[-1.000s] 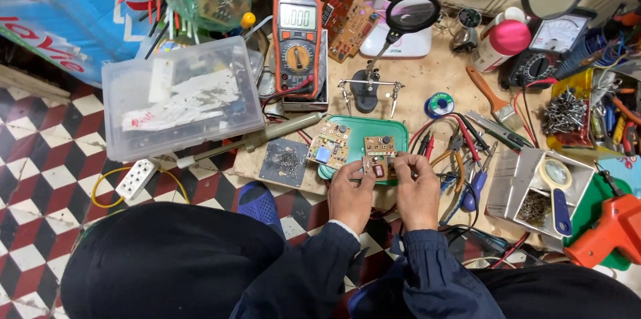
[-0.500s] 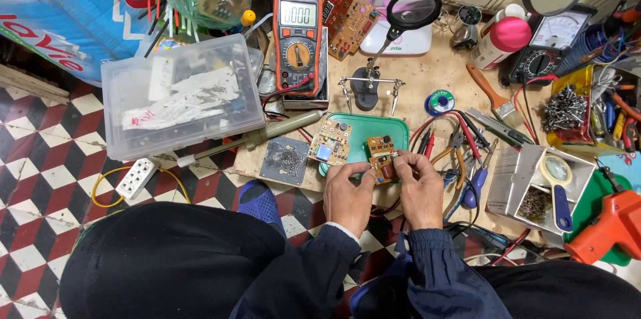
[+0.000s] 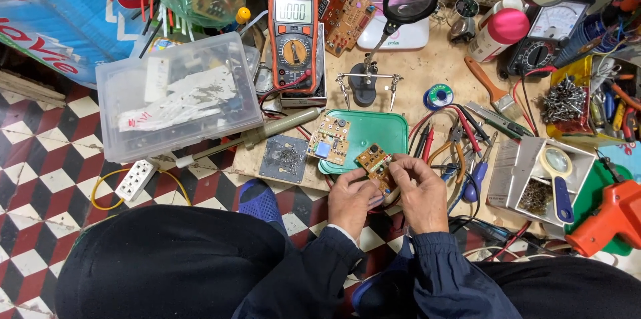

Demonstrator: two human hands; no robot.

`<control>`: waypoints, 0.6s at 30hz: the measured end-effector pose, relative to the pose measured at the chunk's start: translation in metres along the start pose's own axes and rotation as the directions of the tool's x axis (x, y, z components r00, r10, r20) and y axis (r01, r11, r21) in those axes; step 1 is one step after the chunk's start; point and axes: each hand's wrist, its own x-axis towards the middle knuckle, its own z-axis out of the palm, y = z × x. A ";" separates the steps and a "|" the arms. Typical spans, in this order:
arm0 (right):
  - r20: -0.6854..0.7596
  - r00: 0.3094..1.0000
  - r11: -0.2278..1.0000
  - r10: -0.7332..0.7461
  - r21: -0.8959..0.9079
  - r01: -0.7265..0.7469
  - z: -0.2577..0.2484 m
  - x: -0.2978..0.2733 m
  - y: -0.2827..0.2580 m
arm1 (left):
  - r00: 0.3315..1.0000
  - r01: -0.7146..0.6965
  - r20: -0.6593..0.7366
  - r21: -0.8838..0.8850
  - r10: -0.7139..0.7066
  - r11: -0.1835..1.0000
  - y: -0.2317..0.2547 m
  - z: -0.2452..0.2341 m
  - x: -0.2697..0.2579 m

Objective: The person sits on the floor and uses pliers to remove a small component from a circuit board. They then use tweezers to place the component back onto the board and adjust its position.

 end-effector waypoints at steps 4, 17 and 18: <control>-0.073 0.996 0.998 -0.060 -0.007 0.060 -0.007 -0.008 -0.006 | 0.999 -0.047 0.013 -0.028 0.047 0.998 -0.006 0.001 0.009; 0.116 0.966 0.921 0.230 0.296 -0.255 -0.019 -0.022 0.038 | 0.996 -0.085 0.006 0.501 0.094 0.861 0.033 0.009 -0.034; 0.160 0.960 0.908 0.228 0.322 -0.269 -0.020 -0.024 0.040 | 0.994 -0.088 -0.008 0.547 0.110 0.832 0.043 0.013 -0.049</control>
